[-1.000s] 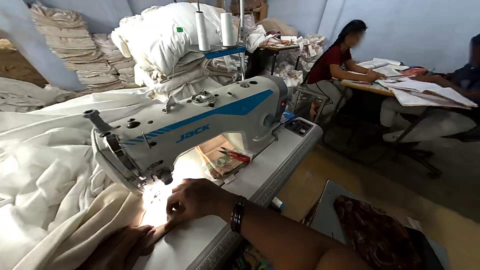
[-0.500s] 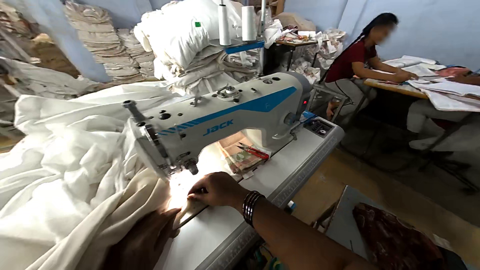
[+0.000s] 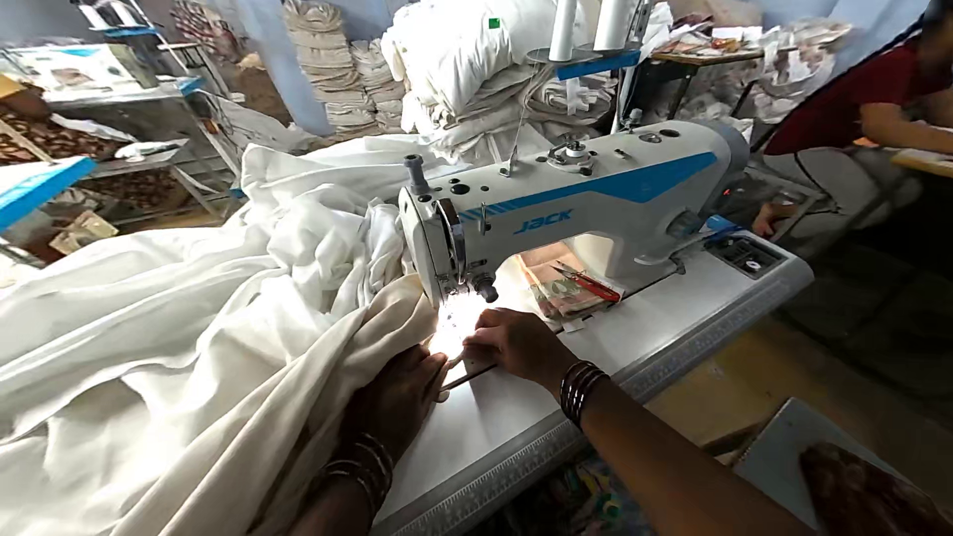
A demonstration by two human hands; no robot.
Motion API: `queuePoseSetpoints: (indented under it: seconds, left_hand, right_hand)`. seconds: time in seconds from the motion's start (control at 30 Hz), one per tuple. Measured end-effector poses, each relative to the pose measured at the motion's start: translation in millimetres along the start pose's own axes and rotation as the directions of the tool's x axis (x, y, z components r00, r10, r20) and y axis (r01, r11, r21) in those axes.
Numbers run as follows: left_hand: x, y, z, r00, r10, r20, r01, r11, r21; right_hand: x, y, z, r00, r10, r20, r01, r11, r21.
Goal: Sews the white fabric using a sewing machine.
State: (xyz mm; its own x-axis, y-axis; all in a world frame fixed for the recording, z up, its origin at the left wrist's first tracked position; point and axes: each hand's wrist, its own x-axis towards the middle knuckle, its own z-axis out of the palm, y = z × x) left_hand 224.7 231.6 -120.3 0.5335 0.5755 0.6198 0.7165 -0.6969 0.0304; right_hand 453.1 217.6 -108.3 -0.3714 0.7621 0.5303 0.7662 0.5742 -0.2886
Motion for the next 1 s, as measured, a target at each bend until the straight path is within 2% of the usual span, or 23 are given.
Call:
queuePoseSetpoints:
  seconds: [0.07, 0.1, 0.23, 0.37, 0.43, 0.57, 0.63, 0.73, 0.83, 1.0]
  left_hand:
    - [4.1, 7.5, 0.6, 1.0, 0.008, 0.004, -0.008, 0.998, 0.06]
    - [6.6, 10.0, 0.5, 1.0, 0.011, 0.018, -0.012, 0.997, 0.071]
    - [13.4, 11.4, -1.0, 0.993, -0.025, 0.113, 0.021, 0.999, 0.037]
    - [23.5, 14.1, -1.8, 0.973, -0.094, 0.212, 0.094, 0.996, 0.01]
    - [28.0, 13.3, -1.8, 0.951, -0.132, 0.279, 0.141, 0.99, -0.011]
    - [28.0, 8.0, 4.6, 0.966, -0.106, 0.237, 0.12, 0.992, -0.042]
    - [27.2, 7.7, 7.8, 0.975, -0.099, 0.198, 0.107, 0.994, -0.028]
    - [27.7, 7.4, 7.0, 0.959, -0.129, 0.252, 0.148, 0.987, -0.058]
    - [26.5, 5.9, 9.2, 0.969, -0.117, 0.219, 0.137, 0.987, -0.078]
    - [20.9, 3.4, 12.1, 0.993, -0.046, 0.107, 0.059, 0.991, -0.121]
  right_hand:
    - [0.1, 2.4, 3.9, 0.997, -0.062, -0.051, 0.057, 0.994, -0.09]
    - [0.2, 2.6, 3.5, 0.998, -0.042, -0.045, 0.038, 0.995, -0.093]
    - [2.1, -2.9, -6.2, 0.97, 0.206, 0.126, -0.216, 0.974, 0.069]
    - [5.9, -4.3, -9.7, 0.926, 0.334, 0.175, -0.353, 0.931, 0.088]
    - [11.0, -5.3, -14.0, 0.881, 0.417, 0.223, -0.447, 0.888, 0.108]
    - [17.5, -8.1, -17.3, 0.819, 0.523, 0.235, -0.558, 0.821, 0.117]
    - [17.7, -10.3, -15.2, 0.814, 0.543, 0.207, -0.57, 0.815, 0.106]
    - [17.7, -12.0, -12.7, 0.817, 0.543, 0.197, -0.566, 0.819, 0.091]
    - [16.8, -12.4, -13.2, 0.818, 0.536, 0.211, -0.564, 0.82, 0.103]
    - [8.0, -13.7, -6.0, 0.892, 0.444, 0.082, -0.45, 0.889, 0.083]
